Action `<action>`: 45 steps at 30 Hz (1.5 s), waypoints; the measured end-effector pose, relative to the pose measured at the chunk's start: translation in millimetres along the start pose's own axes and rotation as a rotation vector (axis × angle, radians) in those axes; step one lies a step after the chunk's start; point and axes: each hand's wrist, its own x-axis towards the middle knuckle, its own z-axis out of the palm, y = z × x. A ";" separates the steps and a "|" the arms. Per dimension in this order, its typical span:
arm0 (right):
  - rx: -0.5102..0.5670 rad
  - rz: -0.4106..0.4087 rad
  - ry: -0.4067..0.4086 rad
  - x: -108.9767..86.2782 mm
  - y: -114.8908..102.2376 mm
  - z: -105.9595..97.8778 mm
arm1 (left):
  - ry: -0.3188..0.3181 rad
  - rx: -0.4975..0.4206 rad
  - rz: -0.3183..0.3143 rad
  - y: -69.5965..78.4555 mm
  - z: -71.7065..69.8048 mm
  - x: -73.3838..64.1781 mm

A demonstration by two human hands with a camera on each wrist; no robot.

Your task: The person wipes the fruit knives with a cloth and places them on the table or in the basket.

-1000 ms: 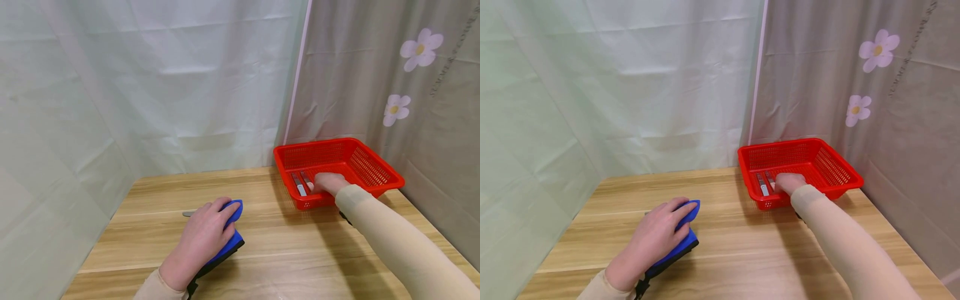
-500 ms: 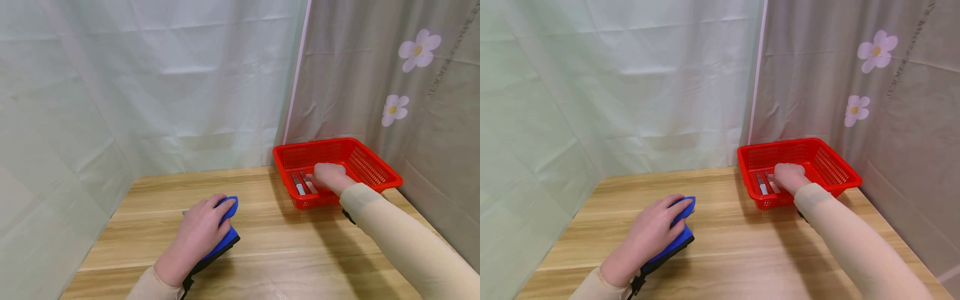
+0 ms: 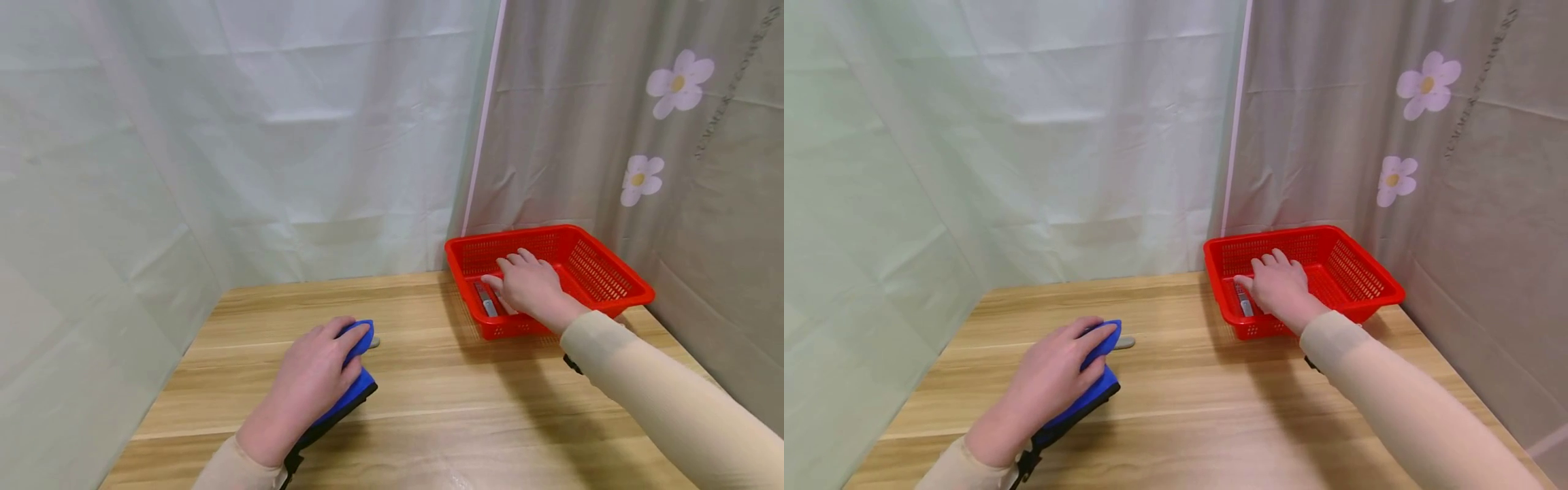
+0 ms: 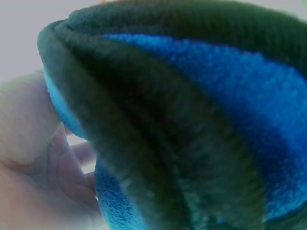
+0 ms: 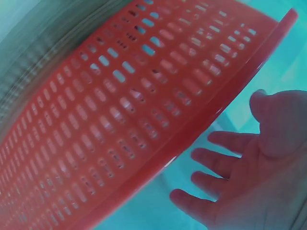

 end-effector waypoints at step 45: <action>0.002 -0.425 0.158 -29.4 -125.0 29.7 | -0.056 0.037 -0.122 -33.5 -15.4 -26.3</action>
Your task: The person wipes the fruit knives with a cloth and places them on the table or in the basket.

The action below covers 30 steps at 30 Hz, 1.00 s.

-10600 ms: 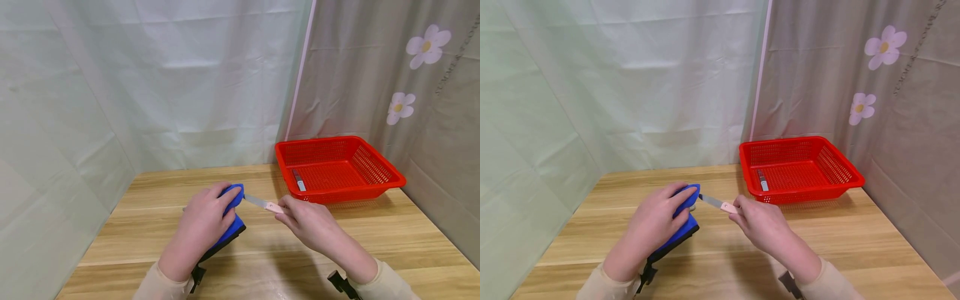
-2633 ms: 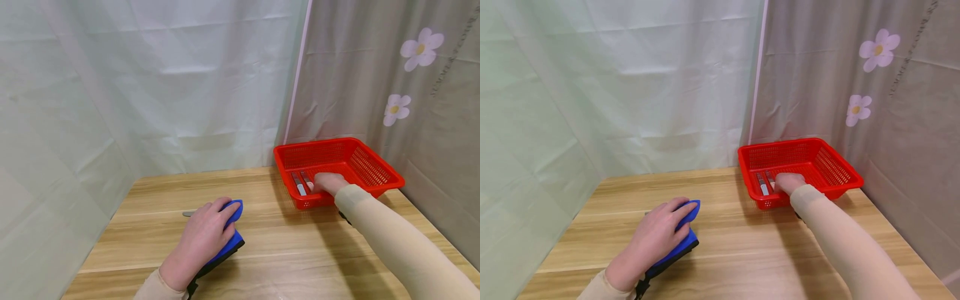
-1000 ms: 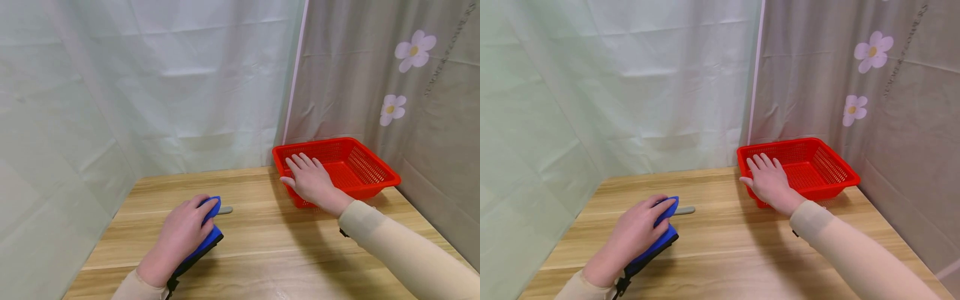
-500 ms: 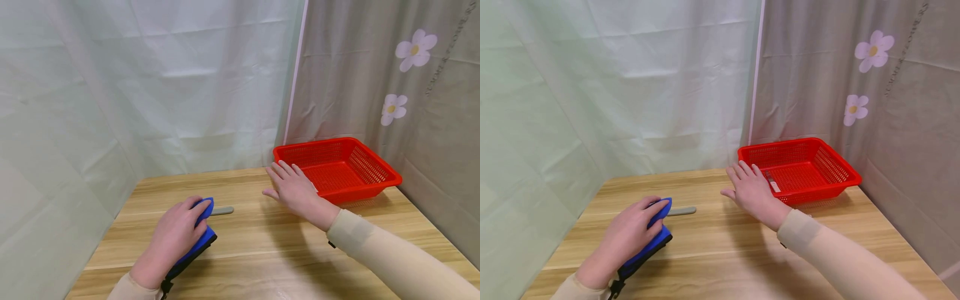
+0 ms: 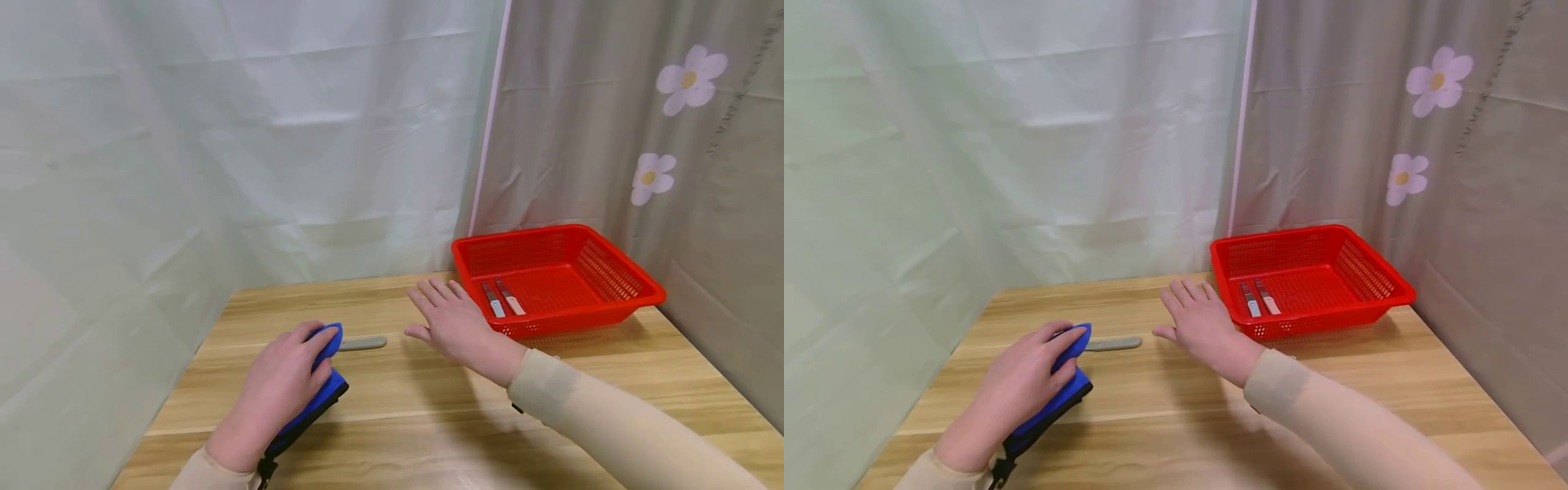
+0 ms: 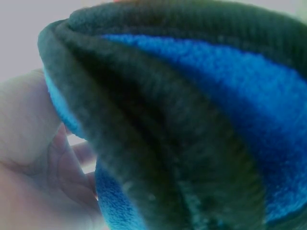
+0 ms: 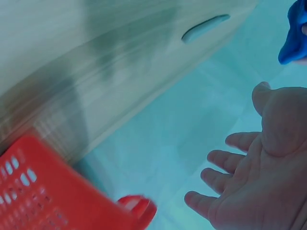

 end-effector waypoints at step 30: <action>0.024 -0.052 -0.156 41.0 -51.3 51.7 | -0.026 0.019 -0.085 -14.9 -0.3 -14.8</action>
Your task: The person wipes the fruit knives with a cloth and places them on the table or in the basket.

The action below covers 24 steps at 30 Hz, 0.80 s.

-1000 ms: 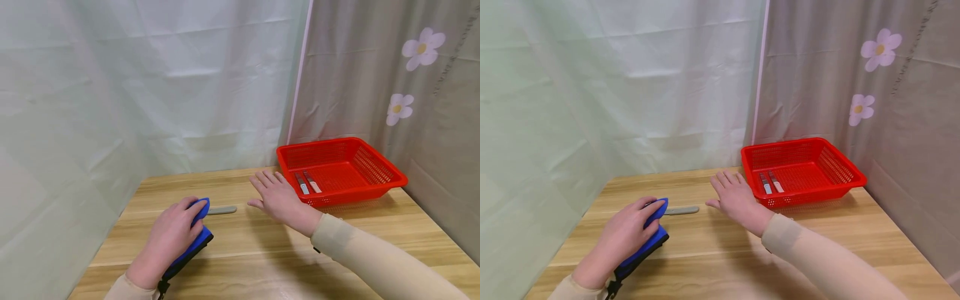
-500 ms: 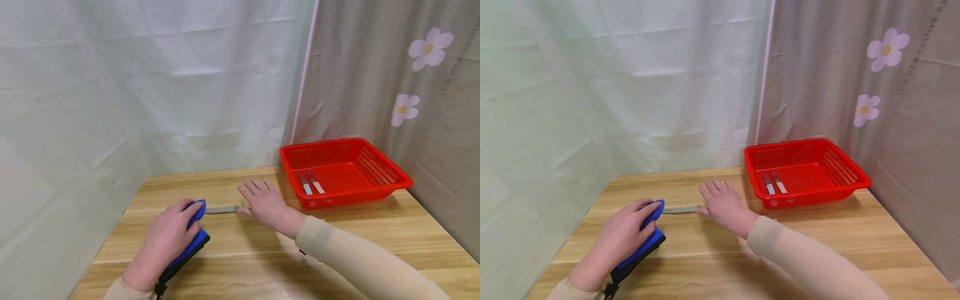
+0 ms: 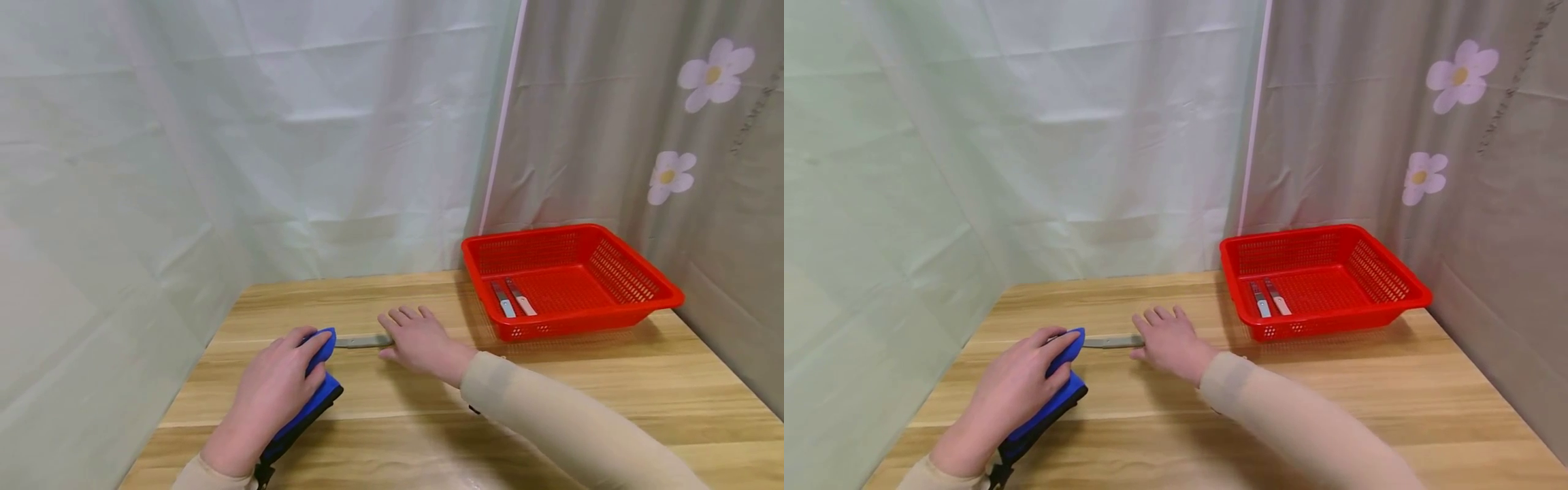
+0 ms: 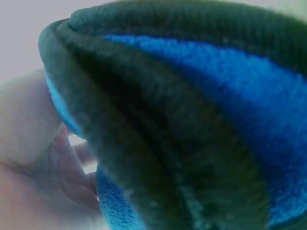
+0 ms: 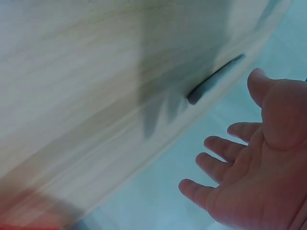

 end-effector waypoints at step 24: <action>0.009 -0.017 -0.041 31.7 -23.6 12.9 | -0.025 0.012 -0.020 -2.9 3.3 -4.0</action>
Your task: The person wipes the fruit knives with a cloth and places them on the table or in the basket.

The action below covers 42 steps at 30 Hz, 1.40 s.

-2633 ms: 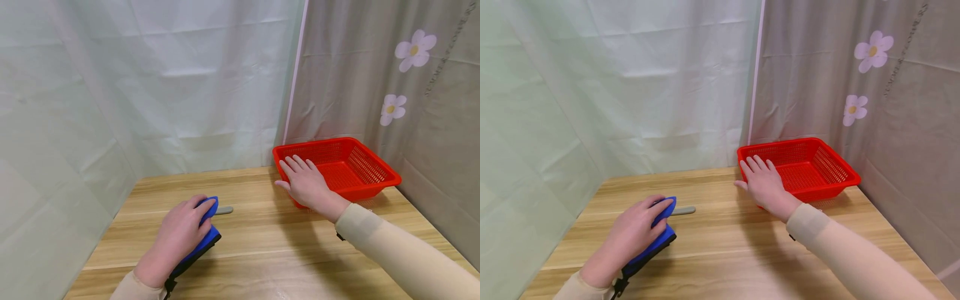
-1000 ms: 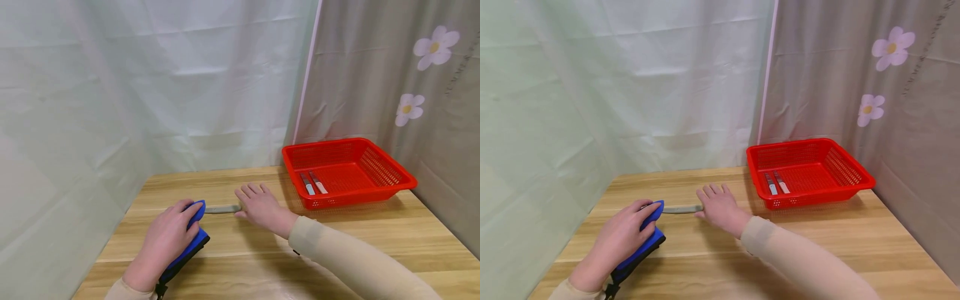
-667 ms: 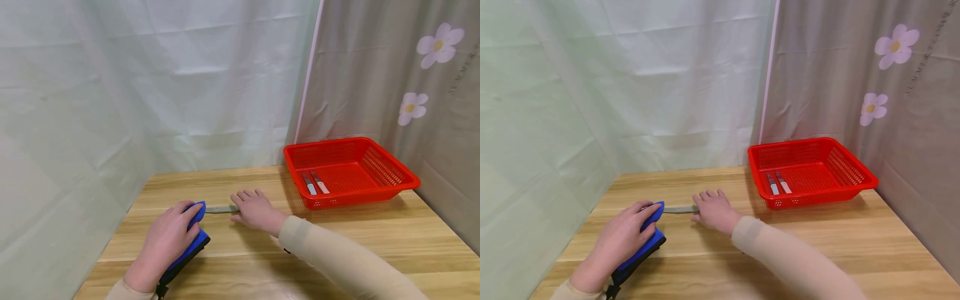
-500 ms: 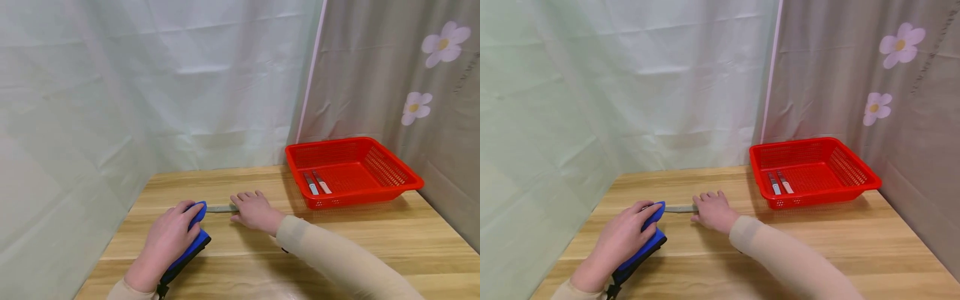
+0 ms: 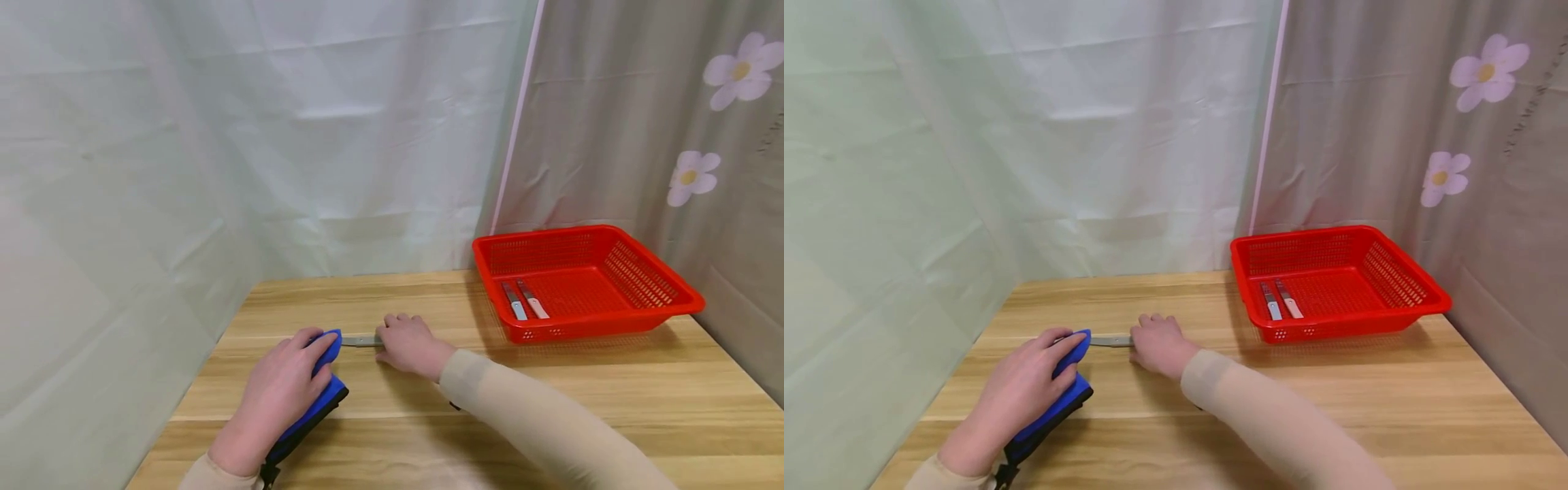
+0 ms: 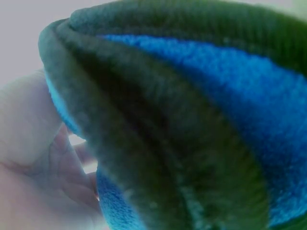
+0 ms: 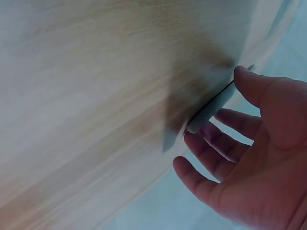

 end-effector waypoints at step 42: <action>0.098 -0.015 0.130 -44.6 18.8 -9.6 | 0.011 -0.034 0.041 18.1 0.4 12.2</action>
